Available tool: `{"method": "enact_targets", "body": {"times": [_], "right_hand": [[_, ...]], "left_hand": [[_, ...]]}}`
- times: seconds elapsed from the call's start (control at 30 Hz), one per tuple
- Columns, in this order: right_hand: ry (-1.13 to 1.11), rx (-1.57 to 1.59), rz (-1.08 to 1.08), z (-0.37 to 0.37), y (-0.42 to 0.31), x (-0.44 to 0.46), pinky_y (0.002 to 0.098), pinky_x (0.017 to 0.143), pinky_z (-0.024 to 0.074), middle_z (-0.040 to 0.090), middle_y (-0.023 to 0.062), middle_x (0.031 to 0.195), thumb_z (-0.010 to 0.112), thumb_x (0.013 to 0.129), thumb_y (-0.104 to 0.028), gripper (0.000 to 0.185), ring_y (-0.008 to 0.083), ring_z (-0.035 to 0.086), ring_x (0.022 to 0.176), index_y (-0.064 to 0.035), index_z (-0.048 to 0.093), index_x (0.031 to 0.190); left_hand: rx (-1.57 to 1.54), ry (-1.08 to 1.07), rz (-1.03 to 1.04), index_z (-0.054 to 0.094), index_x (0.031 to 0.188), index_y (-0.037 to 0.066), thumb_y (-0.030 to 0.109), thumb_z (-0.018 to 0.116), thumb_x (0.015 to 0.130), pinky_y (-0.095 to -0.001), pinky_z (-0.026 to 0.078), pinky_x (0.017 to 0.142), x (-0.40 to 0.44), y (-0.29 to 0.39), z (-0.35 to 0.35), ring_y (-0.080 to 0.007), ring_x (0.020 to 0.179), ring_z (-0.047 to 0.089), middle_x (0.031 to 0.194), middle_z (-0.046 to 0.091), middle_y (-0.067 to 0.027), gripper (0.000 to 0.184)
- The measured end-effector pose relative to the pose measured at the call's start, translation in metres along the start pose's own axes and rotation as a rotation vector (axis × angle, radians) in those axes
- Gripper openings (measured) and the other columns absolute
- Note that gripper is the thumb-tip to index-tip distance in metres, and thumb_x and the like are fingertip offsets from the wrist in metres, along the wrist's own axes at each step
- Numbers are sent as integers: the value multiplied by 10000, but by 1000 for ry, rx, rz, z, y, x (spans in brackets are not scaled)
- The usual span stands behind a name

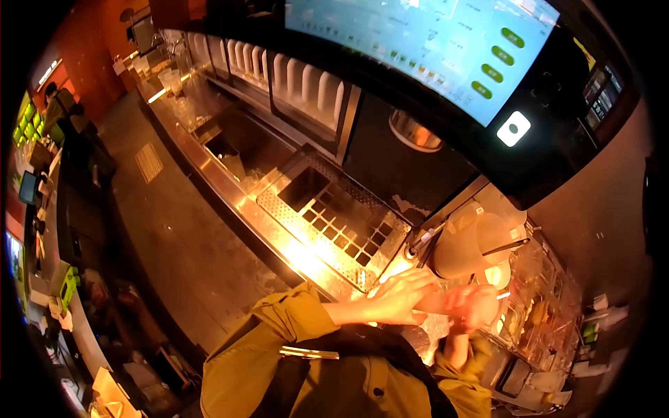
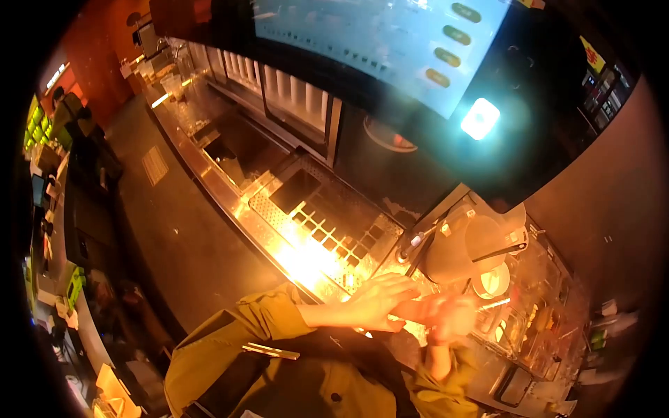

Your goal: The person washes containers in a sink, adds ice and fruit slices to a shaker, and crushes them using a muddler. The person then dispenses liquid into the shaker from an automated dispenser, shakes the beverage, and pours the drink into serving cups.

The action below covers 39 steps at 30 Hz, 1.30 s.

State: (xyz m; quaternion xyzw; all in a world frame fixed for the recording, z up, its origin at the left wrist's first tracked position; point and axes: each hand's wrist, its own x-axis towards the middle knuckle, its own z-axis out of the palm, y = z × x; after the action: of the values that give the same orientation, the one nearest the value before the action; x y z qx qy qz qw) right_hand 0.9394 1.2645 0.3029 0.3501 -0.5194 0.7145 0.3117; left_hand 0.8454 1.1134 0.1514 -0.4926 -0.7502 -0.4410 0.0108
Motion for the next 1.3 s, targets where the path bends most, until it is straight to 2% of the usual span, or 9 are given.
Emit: {"method": "enact_targets", "body": {"times": [0.17, 0.3, 0.73, 0.8, 0.83, 0.9, 1.0, 1.1, 1.3], "right_hand": [[-72, 54, -83, -28, 4, -10, 228, 420, 405, 508, 53, 657, 694, 750, -257, 439, 116, 472, 482, -4, 403, 959], [-146, 136, 62, -23, 27, -14, 242, 464, 422, 524, 38, 684, 692, 732, -270, 427, 111, 466, 496, -19, 430, 958], [58, 218, 191, -31, 73, -62, 288, 446, 426, 551, 11, 733, 651, 780, -247, 303, 135, 515, 555, -92, 453, 948], [-94, 361, 149, -22, 41, -26, 330, 470, 447, 558, 20, 744, 622, 806, -221, 252, 150, 533, 598, -97, 460, 955], [-267, 1293, 186, -30, 66, -42, 319, 472, 448, 554, 48, 757, 633, 792, -214, 323, 163, 541, 623, -82, 450, 1023], [-466, 1867, 202, -41, 91, -47, 321, 498, 452, 548, 76, 780, 653, 776, -205, 390, 188, 547, 651, -63, 452, 1078], [-224, 736, 207, -24, 37, -24, 357, 571, 462, 541, 78, 812, 677, 765, -201, 363, 225, 543, 660, -54, 484, 1035], [-13, 143, 299, -19, 47, -54, 335, 593, 448, 514, 76, 756, 675, 772, -294, 396, 213, 508, 638, -57, 432, 977], [152, -301, 715, -3, 32, -47, 326, 660, 448, 532, 96, 781, 689, 730, -301, 430, 180, 530, 728, -61, 419, 966]], "left_hand": [[-20, -13, 77, 548, 1092, 24, 258, 667, 541, -389, 394, 937, -5, -12, 6, -308, 1101, 482, 1178, 527, -141, 610], [-4, 124, 122, 606, 917, 6, 277, 686, 460, -354, 442, 806, -7, -13, 9, -259, 911, 533, 938, 576, -101, 538], [-78, -17, 87, 573, 1035, 56, 223, 663, 523, -376, 400, 904, -3, -11, -3, -297, 1034, 512, 1078, 568, -98, 546], [-81, -101, 52, 571, 1051, 58, 235, 672, 528, -381, 399, 905, -4, -7, -4, -295, 1046, 509, 1105, 561, -107, 562], [-84, -69, 73, 571, 1052, 59, 236, 674, 528, -380, 403, 899, -5, -7, -2, -292, 1042, 512, 1111, 559, -106, 563], [-90, 6, 85, 586, 1008, 56, 242, 684, 504, -366, 416, 881, 1, -11, -6, -281, 1021, 526, 1076, 571, -97, 546], [-69, -101, 46, 601, 991, 49, 268, 702, 521, -368, 421, 885, 3, -4, -8, -276, 1022, 538, 1067, 587, -91, 528], [-67, -6, 137, 573, 990, 49, 271, 728, 514, -384, 415, 888, 5, -14, -3, -283, 1011, 540, 1023, 586, -102, 548], [-63, -115, 75, 580, 965, 36, 228, 740, 499, -384, 414, 892, 6, -6, -2, -279, 1018, 539, 1033, 582, -105, 528]]}}
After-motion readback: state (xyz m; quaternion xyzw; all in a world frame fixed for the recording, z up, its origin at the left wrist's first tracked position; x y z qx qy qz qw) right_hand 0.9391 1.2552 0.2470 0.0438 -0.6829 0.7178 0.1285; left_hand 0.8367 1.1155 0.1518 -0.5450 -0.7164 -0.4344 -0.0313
